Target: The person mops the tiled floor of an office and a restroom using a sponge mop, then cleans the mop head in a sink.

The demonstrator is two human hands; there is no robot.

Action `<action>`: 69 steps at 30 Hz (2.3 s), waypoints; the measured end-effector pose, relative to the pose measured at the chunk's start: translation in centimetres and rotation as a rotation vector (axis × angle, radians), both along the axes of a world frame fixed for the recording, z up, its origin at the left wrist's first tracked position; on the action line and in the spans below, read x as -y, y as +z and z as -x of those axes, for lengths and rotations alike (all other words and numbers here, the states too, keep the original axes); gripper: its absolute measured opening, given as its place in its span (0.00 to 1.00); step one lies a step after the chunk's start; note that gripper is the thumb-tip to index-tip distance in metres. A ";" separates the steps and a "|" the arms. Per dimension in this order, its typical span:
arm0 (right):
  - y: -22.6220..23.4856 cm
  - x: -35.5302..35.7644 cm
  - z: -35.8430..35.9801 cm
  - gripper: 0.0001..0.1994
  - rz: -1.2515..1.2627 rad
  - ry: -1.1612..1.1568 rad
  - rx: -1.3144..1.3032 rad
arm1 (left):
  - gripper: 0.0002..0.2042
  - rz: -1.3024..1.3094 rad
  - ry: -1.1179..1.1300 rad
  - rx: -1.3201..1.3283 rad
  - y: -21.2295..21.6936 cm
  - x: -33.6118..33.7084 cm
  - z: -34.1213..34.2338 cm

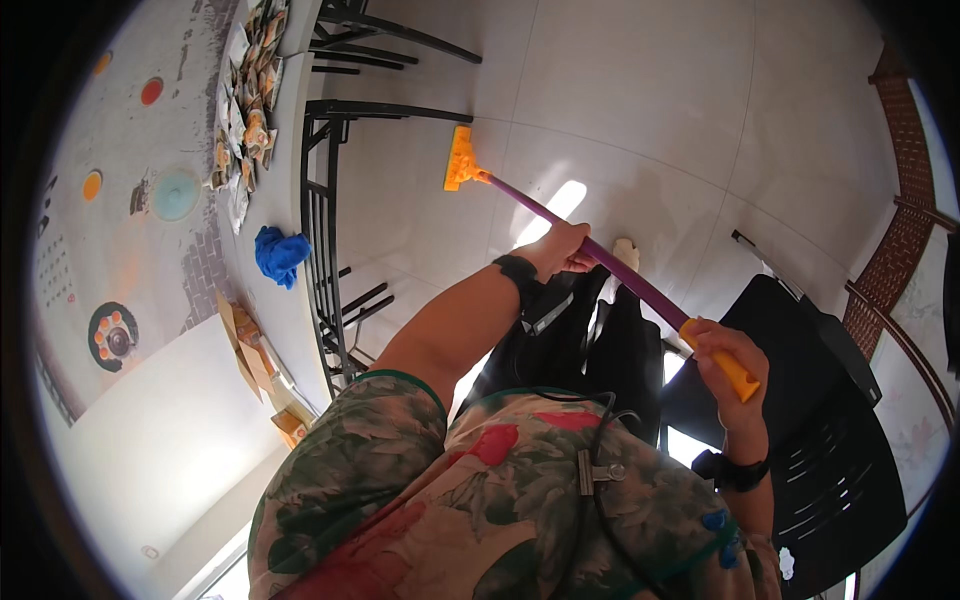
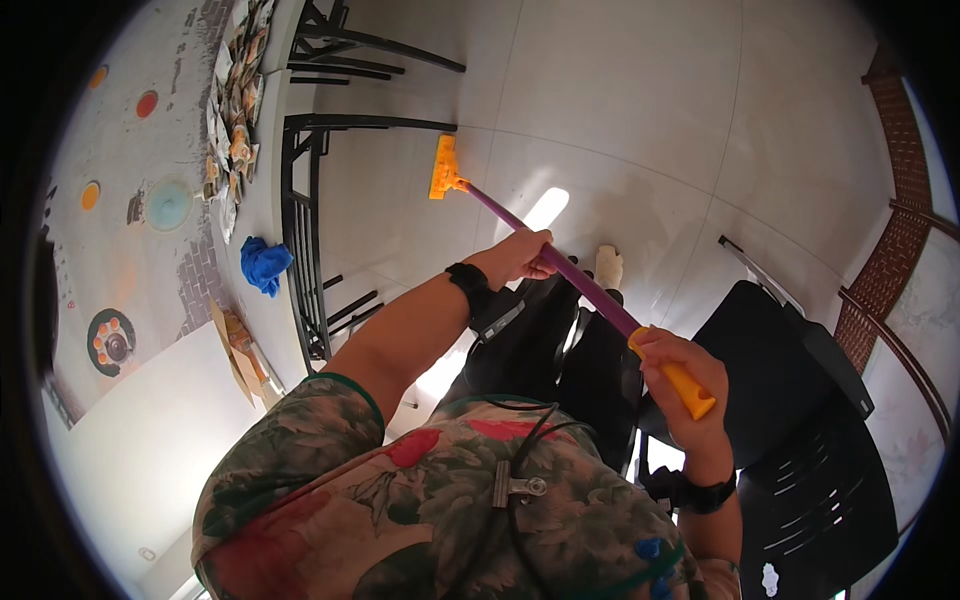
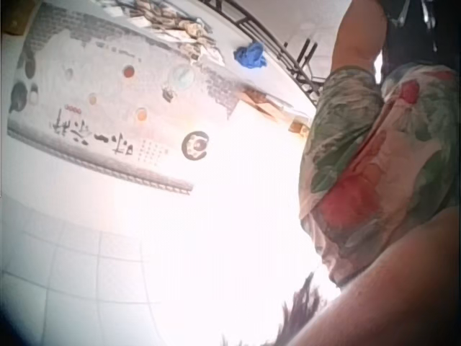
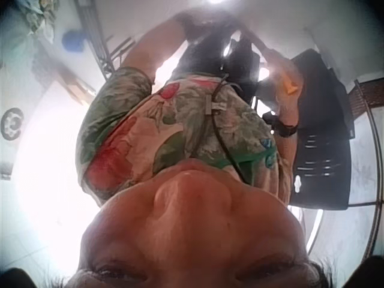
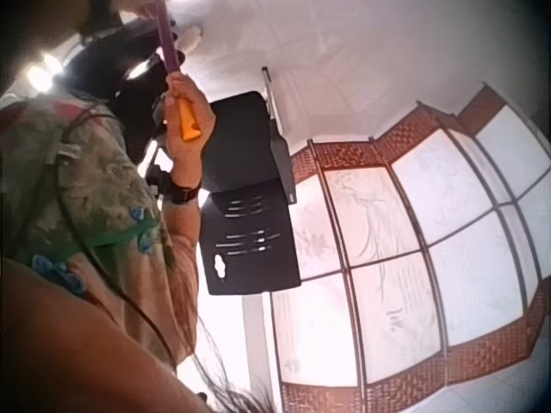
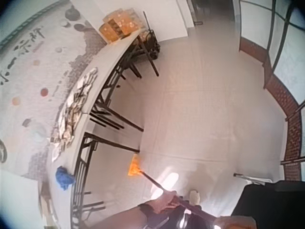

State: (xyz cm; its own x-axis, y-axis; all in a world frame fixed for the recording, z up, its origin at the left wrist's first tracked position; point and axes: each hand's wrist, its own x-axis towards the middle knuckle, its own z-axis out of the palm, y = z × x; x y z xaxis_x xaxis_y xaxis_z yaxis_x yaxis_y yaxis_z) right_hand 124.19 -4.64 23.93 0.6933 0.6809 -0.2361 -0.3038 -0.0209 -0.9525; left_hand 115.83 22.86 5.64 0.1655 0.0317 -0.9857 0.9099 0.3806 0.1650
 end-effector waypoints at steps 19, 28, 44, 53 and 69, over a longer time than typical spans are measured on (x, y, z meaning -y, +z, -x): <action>3.9 14.5 -3.1 0.09 0.452 -0.725 0.321 | 0.04 0.419 0.822 0.182 -3.0 7.6 -3.0; 0.6 7.1 -5.0 0.24 1.004 0.382 -0.032 | 0.04 0.580 1.222 0.397 -5.0 0.7 5.4; -26.6 -40.6 8.7 0.21 0.440 1.091 0.088 | 0.06 -0.203 1.603 0.429 -22.4 -42.5 25.9; -36.1 -61.1 15.3 0.17 0.374 1.338 0.293 | 0.16 -0.549 1.459 0.215 -28.1 -52.9 35.1; -42.3 -65.5 12.3 0.15 0.298 0.990 0.233 | 0.08 -0.652 1.278 0.365 -32.9 -60.3 28.2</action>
State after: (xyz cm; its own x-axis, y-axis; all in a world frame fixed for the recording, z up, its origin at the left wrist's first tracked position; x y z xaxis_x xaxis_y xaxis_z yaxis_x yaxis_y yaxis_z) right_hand 111.87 60.88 -18.33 -0.0891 0.9037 -0.4188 0.1657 -0.4012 -0.9009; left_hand 87.66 83.16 -27.22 -0.0848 0.7536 -0.6518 -0.1059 0.6436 0.7580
